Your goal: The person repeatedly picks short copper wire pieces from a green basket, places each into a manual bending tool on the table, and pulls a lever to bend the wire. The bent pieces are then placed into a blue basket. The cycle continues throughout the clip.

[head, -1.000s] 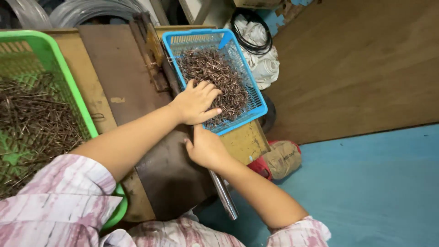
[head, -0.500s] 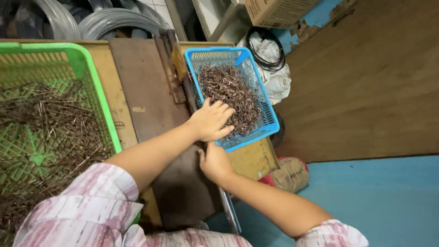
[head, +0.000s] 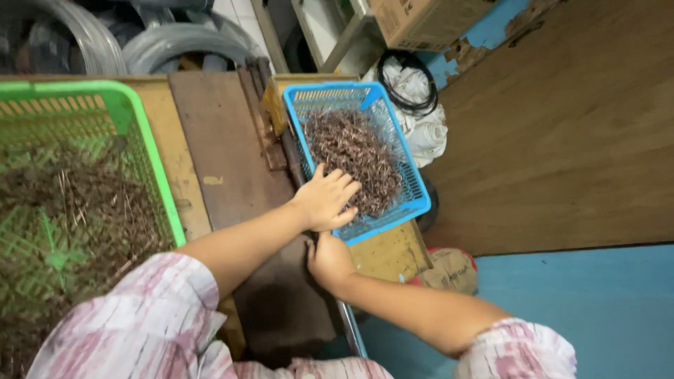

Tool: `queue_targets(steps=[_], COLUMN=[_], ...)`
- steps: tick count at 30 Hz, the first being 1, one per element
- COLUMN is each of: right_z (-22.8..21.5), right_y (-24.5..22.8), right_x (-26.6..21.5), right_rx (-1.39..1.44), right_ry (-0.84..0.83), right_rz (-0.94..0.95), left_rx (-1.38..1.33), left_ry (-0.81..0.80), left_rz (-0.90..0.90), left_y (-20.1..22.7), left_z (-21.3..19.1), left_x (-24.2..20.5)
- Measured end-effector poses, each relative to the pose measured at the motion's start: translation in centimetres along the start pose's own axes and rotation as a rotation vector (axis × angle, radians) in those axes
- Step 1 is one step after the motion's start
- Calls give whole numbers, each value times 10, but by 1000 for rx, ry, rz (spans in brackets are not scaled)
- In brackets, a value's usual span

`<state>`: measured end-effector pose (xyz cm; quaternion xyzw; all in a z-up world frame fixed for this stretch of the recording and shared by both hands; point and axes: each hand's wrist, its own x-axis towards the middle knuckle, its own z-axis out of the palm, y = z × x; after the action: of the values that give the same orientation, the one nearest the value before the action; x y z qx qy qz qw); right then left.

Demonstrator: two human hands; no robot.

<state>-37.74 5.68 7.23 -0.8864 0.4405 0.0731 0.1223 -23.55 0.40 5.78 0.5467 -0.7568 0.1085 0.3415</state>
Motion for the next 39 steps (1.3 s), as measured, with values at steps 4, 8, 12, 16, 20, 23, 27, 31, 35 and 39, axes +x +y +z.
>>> queue_targets(steps=[4,8,12,16,20,23,27,31,35,39], right_z=[-6,-9,-13,-3,-5,3,-54,-63,-82,-90], right_y=[-4,-7,-9,-3,-1,3,-35,-41,-53,-57], right_x=[-5,-7,-9,-4,-2,5,-31,-35,-48,-50], right_rx=[22,-9,-2,-36,-12,-10,102,128,173,170], right_ry=[-30,6,35,67,59,57,-14,-35,-62,-64], right_rz=[7,20,10,2,-11,-7,28,29,12,-6], left_rx=[-30,-50,-70,-68,-41,-28,26,-73,59,26], left_ry=[18,17,85,121,178,111,-103,77,103,-116], left_rz=[0,-8,-14,-9,-1,-95,-598,-1048,-1038,-903], left_y=[1,-1,0,-2,-2,1,12,-34,-75,-112], left_z=[-1,-5,-7,-6,-2,-11,-72,-89,-111,-84], left_x=[-1,-1,1,0,0,-3,-3,-13,-24,-33])
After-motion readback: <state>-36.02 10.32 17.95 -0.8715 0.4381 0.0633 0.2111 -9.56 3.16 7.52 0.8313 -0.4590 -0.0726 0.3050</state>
